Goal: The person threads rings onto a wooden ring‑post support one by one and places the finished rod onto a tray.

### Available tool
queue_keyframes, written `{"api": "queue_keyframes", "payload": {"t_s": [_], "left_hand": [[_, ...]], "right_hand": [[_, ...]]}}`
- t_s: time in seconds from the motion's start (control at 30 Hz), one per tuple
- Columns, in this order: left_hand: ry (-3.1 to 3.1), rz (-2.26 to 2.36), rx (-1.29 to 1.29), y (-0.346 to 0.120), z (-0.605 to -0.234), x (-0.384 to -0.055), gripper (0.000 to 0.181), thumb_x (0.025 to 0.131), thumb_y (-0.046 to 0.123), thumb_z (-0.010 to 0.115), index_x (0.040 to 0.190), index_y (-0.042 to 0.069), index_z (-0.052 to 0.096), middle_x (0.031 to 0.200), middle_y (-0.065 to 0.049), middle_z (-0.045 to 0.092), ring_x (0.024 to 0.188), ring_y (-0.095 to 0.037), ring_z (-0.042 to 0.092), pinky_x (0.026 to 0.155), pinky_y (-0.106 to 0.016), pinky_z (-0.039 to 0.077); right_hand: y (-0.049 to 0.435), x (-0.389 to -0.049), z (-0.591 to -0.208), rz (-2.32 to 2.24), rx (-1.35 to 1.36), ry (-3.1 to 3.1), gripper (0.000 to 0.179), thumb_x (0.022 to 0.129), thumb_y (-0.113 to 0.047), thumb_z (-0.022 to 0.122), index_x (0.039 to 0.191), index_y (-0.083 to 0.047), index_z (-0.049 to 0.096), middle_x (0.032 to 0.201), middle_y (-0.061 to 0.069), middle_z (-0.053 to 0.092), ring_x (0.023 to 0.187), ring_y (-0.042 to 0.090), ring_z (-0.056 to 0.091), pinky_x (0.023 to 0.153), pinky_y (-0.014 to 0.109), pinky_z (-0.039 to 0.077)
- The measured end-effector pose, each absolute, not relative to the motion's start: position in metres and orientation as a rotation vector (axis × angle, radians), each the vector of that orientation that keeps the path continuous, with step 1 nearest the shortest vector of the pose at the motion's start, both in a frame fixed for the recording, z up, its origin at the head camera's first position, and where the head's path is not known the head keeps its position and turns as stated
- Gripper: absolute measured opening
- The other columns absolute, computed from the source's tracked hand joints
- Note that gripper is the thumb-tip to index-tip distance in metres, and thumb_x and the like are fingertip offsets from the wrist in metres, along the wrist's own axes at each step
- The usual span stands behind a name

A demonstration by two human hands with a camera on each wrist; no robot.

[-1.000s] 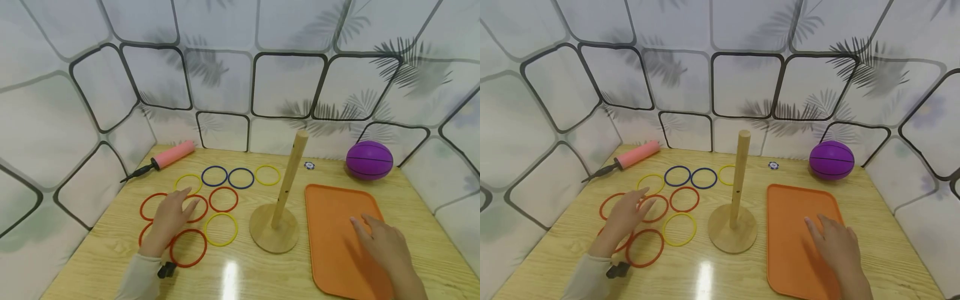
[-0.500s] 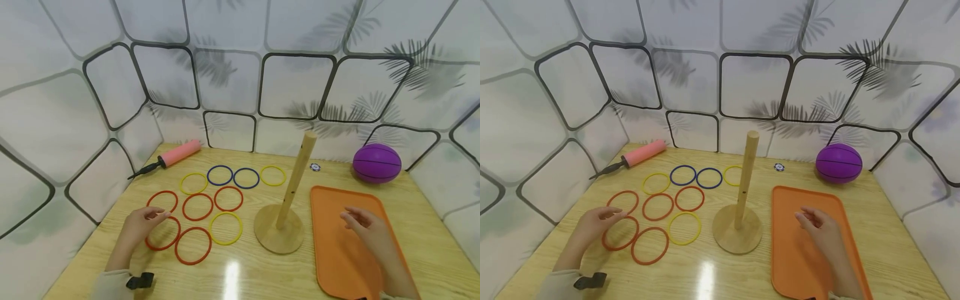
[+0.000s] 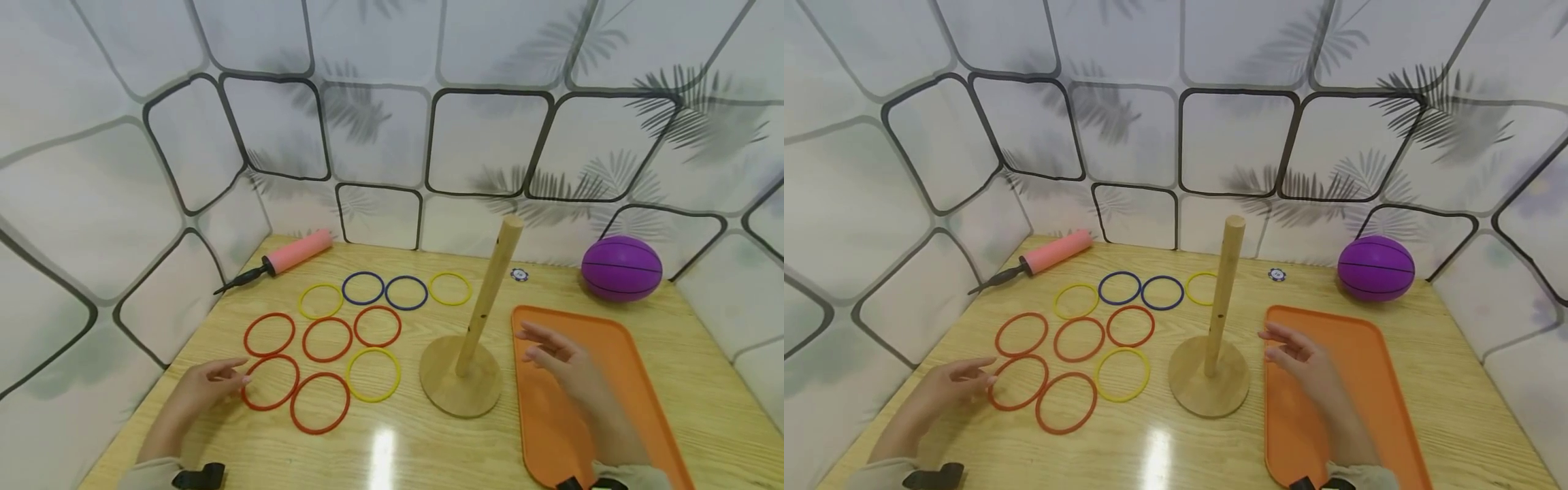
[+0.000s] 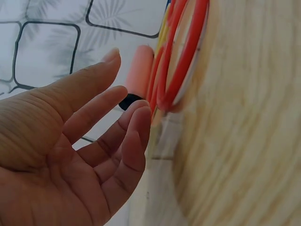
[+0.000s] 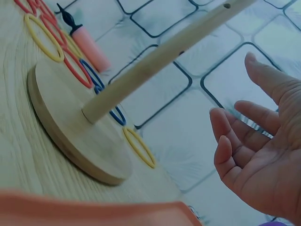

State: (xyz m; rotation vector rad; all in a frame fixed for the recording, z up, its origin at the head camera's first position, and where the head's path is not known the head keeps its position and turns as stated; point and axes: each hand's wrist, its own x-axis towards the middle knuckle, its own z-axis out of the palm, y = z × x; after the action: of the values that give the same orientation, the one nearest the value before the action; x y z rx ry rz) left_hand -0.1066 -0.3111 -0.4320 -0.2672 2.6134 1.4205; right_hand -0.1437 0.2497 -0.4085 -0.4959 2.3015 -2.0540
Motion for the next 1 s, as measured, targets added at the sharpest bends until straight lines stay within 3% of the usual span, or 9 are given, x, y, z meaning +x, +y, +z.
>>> {"api": "queue_keyframes", "payload": {"t_s": [0.17,0.43,0.57,0.73,1.0], "left_hand": [[2.558,1.440,-0.307,-0.317,-0.436,-0.108,0.060,0.083,0.020,0.074,0.131,-0.007,0.051,0.091,-0.004,0.066,0.070,-0.012,0.059,0.059,-0.028,0.049],[2.582,1.423,-0.329,-0.318,-0.441,-0.114,0.060,0.079,0.016,0.077,0.129,-0.008,0.053,0.084,-0.001,0.067,0.064,-0.010,0.057,0.057,-0.026,0.047],[2.617,1.394,-0.332,-0.316,-0.444,-0.116,0.061,0.077,0.016,0.079,0.127,-0.009,0.054,0.078,0.001,0.066,0.060,-0.009,0.053,0.053,-0.025,0.045],[2.617,1.386,-0.390,-0.312,-0.446,-0.119,0.059,0.075,0.015,0.080,0.124,-0.009,0.057,0.074,0.003,0.065,0.060,-0.012,0.052,0.052,-0.026,0.044],[2.590,1.422,-0.471,-0.312,-0.445,-0.121,0.051,0.076,0.005,0.077,0.121,-0.010,0.058,0.071,0.002,0.060,0.061,-0.012,0.055,0.054,-0.025,0.048]], "right_hand": [[0.237,-0.150,-0.412,-2.037,-0.547,2.241,0.042,0.096,-0.002,0.051,0.137,-0.007,0.048,0.121,-0.014,0.061,0.089,0.007,0.061,0.077,0.021,0.047],[0.221,-0.157,-0.421,-2.018,-0.584,2.171,0.046,0.096,-0.004,0.052,0.141,0.000,0.042,0.123,-0.013,0.059,0.087,0.011,0.061,0.072,0.024,0.045],[0.213,-0.158,-0.425,-2.039,-0.582,2.154,0.044,0.095,-0.003,0.054,0.137,-0.015,0.051,0.119,-0.014,0.060,0.086,0.011,0.062,0.069,0.023,0.046],[0.205,-0.158,-0.428,-2.071,-0.603,2.138,0.045,0.093,0.000,0.055,0.123,-0.034,0.058,0.114,-0.015,0.061,0.084,0.011,0.063,0.066,0.022,0.046],[0.195,-0.159,-0.431,-2.074,-0.638,2.092,0.047,0.092,0.001,0.055,0.118,-0.037,0.059,0.110,-0.014,0.061,0.082,0.008,0.063,0.066,0.023,0.047]]}}
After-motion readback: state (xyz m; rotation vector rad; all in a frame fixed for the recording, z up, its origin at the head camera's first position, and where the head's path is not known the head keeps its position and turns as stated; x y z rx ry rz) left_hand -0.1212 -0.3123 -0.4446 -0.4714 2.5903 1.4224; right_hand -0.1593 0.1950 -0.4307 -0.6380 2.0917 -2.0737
